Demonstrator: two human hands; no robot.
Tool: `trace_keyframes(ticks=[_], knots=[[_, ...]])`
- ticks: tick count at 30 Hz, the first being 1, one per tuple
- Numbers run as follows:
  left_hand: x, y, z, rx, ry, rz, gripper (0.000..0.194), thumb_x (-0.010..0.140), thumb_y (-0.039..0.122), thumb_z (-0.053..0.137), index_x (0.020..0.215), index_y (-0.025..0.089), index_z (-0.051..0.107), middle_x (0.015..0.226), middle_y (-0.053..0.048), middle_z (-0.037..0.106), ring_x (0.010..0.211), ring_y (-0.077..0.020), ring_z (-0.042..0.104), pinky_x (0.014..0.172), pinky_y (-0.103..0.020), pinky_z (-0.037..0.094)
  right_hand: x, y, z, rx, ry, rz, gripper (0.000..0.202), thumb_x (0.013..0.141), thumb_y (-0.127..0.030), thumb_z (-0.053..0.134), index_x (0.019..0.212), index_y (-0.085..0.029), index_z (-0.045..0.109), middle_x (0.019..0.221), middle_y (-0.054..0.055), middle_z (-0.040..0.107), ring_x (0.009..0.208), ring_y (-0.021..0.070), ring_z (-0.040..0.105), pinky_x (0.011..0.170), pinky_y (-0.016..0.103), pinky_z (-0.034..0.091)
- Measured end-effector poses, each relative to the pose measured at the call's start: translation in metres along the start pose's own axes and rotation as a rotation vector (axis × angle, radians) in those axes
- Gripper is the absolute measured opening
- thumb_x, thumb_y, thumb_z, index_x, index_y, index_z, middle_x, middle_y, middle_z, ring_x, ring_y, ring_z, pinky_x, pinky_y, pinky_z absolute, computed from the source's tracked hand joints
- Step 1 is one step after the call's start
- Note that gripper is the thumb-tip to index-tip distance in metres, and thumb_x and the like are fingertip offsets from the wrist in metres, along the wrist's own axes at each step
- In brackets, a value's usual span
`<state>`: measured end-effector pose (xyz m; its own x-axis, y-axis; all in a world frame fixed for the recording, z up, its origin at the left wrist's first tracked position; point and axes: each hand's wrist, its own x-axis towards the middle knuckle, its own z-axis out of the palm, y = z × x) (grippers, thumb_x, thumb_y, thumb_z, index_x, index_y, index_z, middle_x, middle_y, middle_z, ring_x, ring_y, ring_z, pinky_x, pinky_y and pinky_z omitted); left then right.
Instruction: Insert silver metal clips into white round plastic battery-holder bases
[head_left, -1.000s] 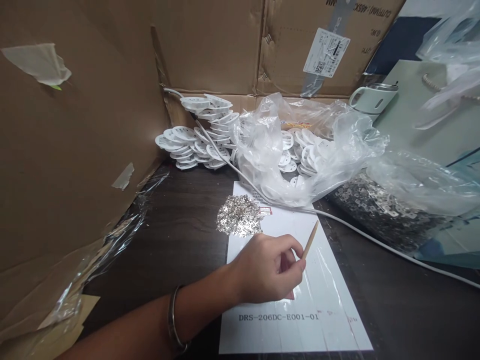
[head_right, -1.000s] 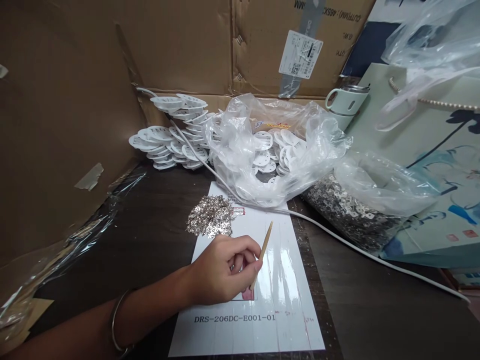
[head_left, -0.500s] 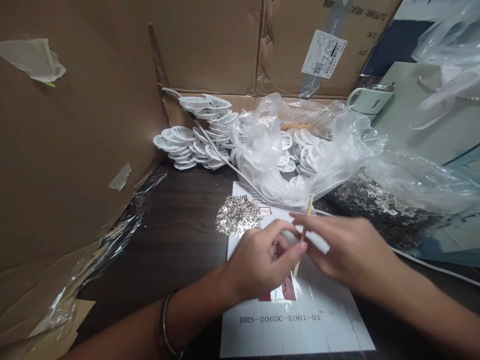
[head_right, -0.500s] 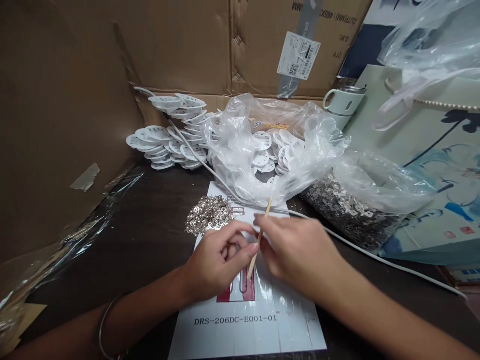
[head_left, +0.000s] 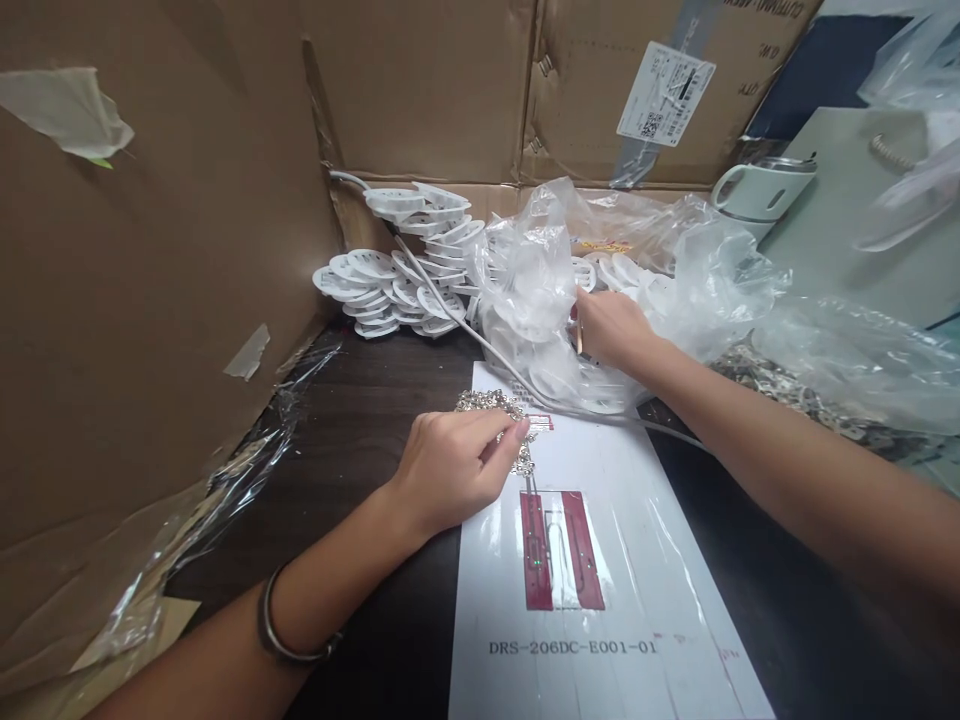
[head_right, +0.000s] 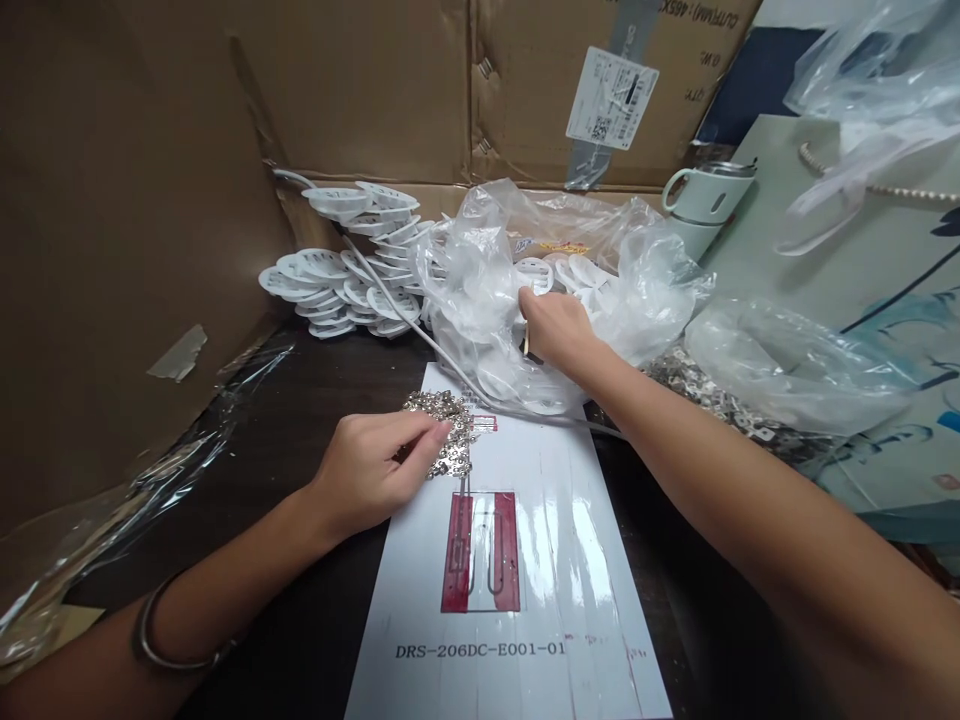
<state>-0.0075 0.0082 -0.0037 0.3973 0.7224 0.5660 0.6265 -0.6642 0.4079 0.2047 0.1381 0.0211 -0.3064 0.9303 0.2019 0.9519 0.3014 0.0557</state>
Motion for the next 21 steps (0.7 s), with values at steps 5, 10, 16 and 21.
trace_keyframes(ticks=[5,10,16,21], knots=[[-0.002,-0.002,-0.006,-0.097,0.124,0.014,0.030,0.088,0.019,0.052,0.059,0.014,0.057,0.047,0.004,0.045,0.043,-0.0067,0.040,0.045,-0.022,0.031,-0.010,-0.004,-0.005,-0.082,0.003,0.014,0.031,0.076,-0.005,0.048,0.106,-0.010,0.055,0.076,0.013,0.064,0.059,0.0201,0.051,0.055,0.028,0.021],[-0.001,-0.002,-0.004,-0.224,0.286,-0.034,0.026,0.090,0.017,0.048,0.070,0.014,0.064,0.050,0.002,0.056,0.044,-0.0074,0.049,0.045,-0.020,0.037,-0.038,0.002,-0.023,0.008,0.152,0.033,0.018,0.081,-0.007,0.046,0.096,-0.012,0.055,0.066,0.007,0.057,0.054,0.0148,0.045,0.055,0.026,0.025],[-0.002,0.003,0.001,-0.397,0.221,-0.195,0.031,0.092,0.024,0.046,0.069,0.015,0.064,0.049,0.002,0.056,0.042,-0.0076,0.049,0.044,-0.020,0.038,-0.063,0.016,-0.050,0.064,0.304,0.135,0.007,0.081,-0.013,0.054,0.087,-0.017,0.054,0.064,0.004,0.056,0.054,0.0138,0.046,0.053,0.024,0.030],[-0.006,0.007,0.003,-0.581,0.117,-0.332,0.040,0.095,0.038,0.043,0.073,0.015,0.068,0.055,-0.002,0.063,0.040,-0.0074,0.042,0.041,-0.023,0.033,-0.087,0.005,-0.063,0.092,0.534,0.026,0.007,0.082,-0.015,0.059,0.081,-0.019,0.053,0.069,0.003,0.064,0.060,0.0163,0.061,0.056,0.026,0.042]])
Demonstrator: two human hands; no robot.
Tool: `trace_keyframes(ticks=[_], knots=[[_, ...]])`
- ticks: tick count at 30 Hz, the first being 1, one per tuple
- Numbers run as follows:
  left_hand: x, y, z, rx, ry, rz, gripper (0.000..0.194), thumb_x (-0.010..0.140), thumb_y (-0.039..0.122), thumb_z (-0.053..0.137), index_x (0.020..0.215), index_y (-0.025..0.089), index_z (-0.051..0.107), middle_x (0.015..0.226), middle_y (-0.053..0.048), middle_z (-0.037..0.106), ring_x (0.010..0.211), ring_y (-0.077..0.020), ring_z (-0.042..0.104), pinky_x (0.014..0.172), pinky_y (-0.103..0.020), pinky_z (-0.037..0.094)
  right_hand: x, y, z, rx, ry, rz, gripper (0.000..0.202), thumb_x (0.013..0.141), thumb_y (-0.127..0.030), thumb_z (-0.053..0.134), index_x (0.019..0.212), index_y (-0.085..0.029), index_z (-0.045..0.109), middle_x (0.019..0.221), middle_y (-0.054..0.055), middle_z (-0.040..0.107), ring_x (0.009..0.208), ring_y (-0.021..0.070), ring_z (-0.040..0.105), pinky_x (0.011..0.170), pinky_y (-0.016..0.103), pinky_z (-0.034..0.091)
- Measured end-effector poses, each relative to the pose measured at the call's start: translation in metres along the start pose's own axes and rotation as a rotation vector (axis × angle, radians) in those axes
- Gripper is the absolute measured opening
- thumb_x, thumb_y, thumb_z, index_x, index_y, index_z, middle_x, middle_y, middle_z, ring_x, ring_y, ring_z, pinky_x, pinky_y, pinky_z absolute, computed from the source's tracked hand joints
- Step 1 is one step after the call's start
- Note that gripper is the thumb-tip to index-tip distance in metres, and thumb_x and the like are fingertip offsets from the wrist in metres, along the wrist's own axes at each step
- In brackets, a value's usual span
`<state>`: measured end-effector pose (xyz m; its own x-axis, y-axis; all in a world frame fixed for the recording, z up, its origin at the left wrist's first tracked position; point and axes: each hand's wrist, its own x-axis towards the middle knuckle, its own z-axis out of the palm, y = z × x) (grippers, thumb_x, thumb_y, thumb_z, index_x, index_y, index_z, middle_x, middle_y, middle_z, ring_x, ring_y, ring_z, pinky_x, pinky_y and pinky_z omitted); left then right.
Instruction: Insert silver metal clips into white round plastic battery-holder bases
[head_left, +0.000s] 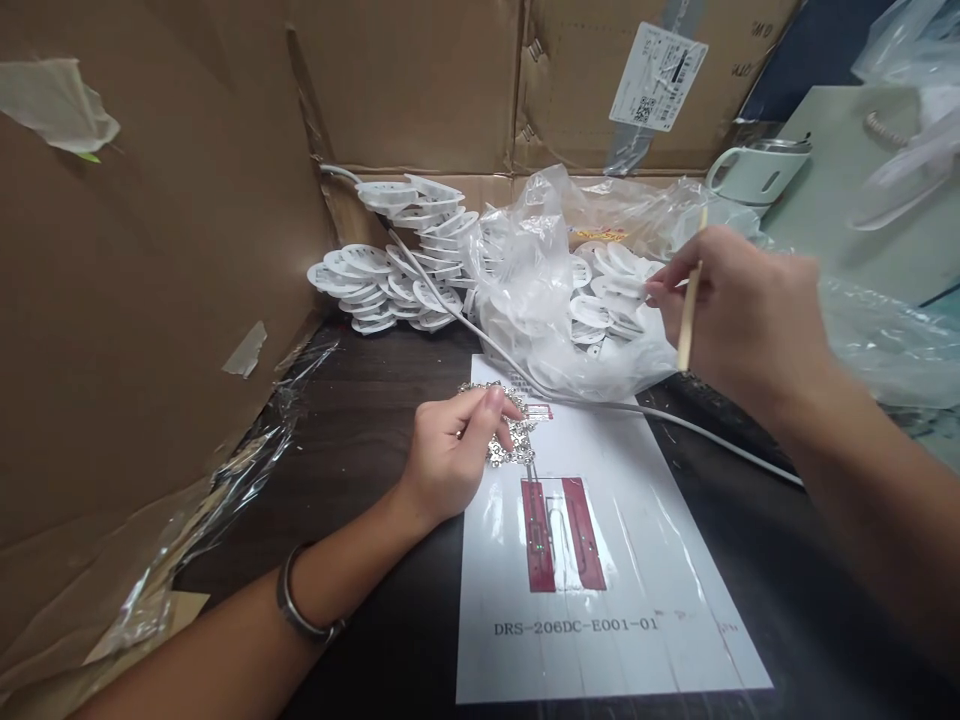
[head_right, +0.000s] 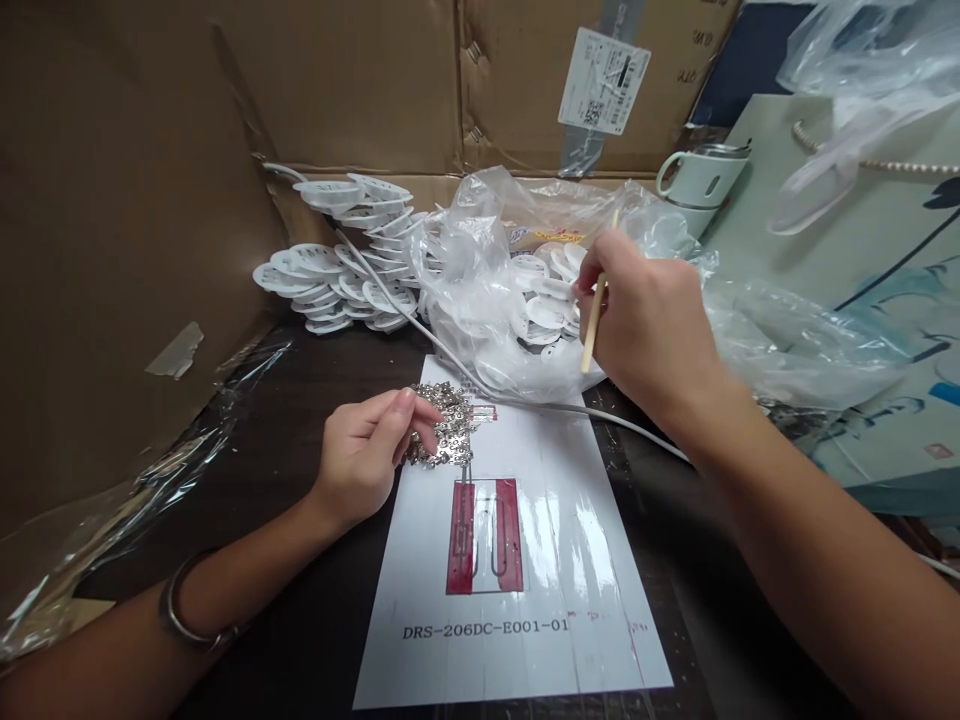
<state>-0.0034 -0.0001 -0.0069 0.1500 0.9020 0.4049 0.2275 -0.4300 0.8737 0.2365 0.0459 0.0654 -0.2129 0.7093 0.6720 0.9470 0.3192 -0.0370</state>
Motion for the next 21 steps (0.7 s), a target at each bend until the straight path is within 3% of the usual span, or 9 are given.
trace_keyframes(ticks=[3,5,7,10,12,14,16,18,21], knots=[[-0.002,-0.002,0.001,-0.159,-0.099,-0.121,0.053,0.096,0.052,0.032,0.095,0.015,0.070,0.066,-0.006,0.070,0.036,-0.0078,0.040,0.037,-0.025,0.027,-0.021,-0.023,-0.002,0.215,0.248,-0.146,0.014,0.084,-0.014,0.063,0.077,-0.019,0.052,0.080,0.003,0.069,0.080,0.0142,0.069,0.059,0.019,0.051],[-0.002,-0.003,0.002,-0.289,-0.138,-0.176,0.065,0.093,0.062,0.024,0.102,0.014,0.066,0.068,-0.008,0.070,0.037,-0.0093,0.043,0.036,-0.026,0.025,-0.037,-0.040,0.002,0.278,0.294,-0.327,0.016,0.084,-0.009,0.063,0.077,-0.018,0.053,0.078,0.001,0.071,0.084,0.0103,0.070,0.059,0.012,0.051],[-0.001,-0.003,0.003,-0.390,-0.137,-0.217,0.066,0.091,0.066,0.025,0.092,0.013,0.064,0.057,-0.006,0.064,0.037,-0.0103,0.044,0.036,-0.026,0.025,-0.049,-0.054,0.010,0.401,0.215,-0.494,0.010,0.086,-0.007,0.060,0.084,-0.016,0.056,0.087,0.005,0.072,0.086,0.0107,0.070,0.071,0.014,0.055],[0.001,0.000,0.005,-0.441,-0.039,-0.303,0.042,0.087,0.054,0.051,0.072,0.016,0.054,0.043,0.002,0.049,0.035,-0.0087,0.043,0.035,-0.022,0.028,-0.063,-0.065,0.025,0.606,0.122,-0.626,0.010,0.085,-0.003,0.059,0.086,-0.012,0.057,0.099,0.014,0.071,0.095,0.0157,0.068,0.085,0.024,0.056],[0.003,0.001,0.006,-0.436,0.053,-0.334,0.030,0.084,0.042,0.060,0.072,0.016,0.051,0.045,0.004,0.049,0.034,-0.0075,0.043,0.034,-0.020,0.029,-0.069,-0.067,0.036,0.747,0.156,-0.580,0.011,0.082,-0.006,0.064,0.087,-0.013,0.057,0.098,0.014,0.070,0.093,0.0171,0.068,0.081,0.027,0.057],[0.005,0.000,0.006,-0.435,0.118,-0.331,0.023,0.085,0.037,0.058,0.078,0.015,0.053,0.052,0.002,0.056,0.032,-0.0069,0.043,0.031,-0.020,0.029,-0.073,-0.066,0.046,0.839,0.129,-0.467,0.010,0.088,-0.020,0.062,0.083,-0.015,0.054,0.083,0.008,0.070,0.075,0.0143,0.067,0.064,0.024,0.055],[0.008,-0.001,0.004,-0.423,0.151,-0.325,0.022,0.086,0.037,0.055,0.084,0.014,0.054,0.056,-0.001,0.061,0.031,-0.0068,0.042,0.030,-0.020,0.029,-0.075,-0.062,0.054,0.845,-0.004,-0.369,0.022,0.097,-0.027,0.045,0.081,-0.016,0.055,0.060,0.000,0.060,0.050,0.0086,0.055,0.047,0.020,0.043],[0.009,-0.002,0.003,-0.406,0.175,-0.313,0.023,0.087,0.037,0.054,0.085,0.015,0.054,0.057,-0.002,0.063,0.031,-0.0067,0.042,0.030,-0.020,0.028,-0.076,-0.058,0.060,0.782,-0.156,-0.294,0.032,0.100,-0.025,0.034,0.082,-0.014,0.058,0.049,-0.003,0.051,0.039,0.0066,0.042,0.040,0.019,0.033],[0.009,-0.004,0.001,-0.380,0.167,-0.295,0.022,0.088,0.037,0.053,0.084,0.015,0.054,0.055,-0.001,0.061,0.032,-0.0067,0.042,0.029,-0.020,0.028,-0.076,-0.055,0.062,0.689,-0.307,-0.204,0.024,0.093,-0.026,0.047,0.082,-0.014,0.065,0.048,-0.003,0.051,0.040,0.0070,0.042,0.043,0.020,0.033]])
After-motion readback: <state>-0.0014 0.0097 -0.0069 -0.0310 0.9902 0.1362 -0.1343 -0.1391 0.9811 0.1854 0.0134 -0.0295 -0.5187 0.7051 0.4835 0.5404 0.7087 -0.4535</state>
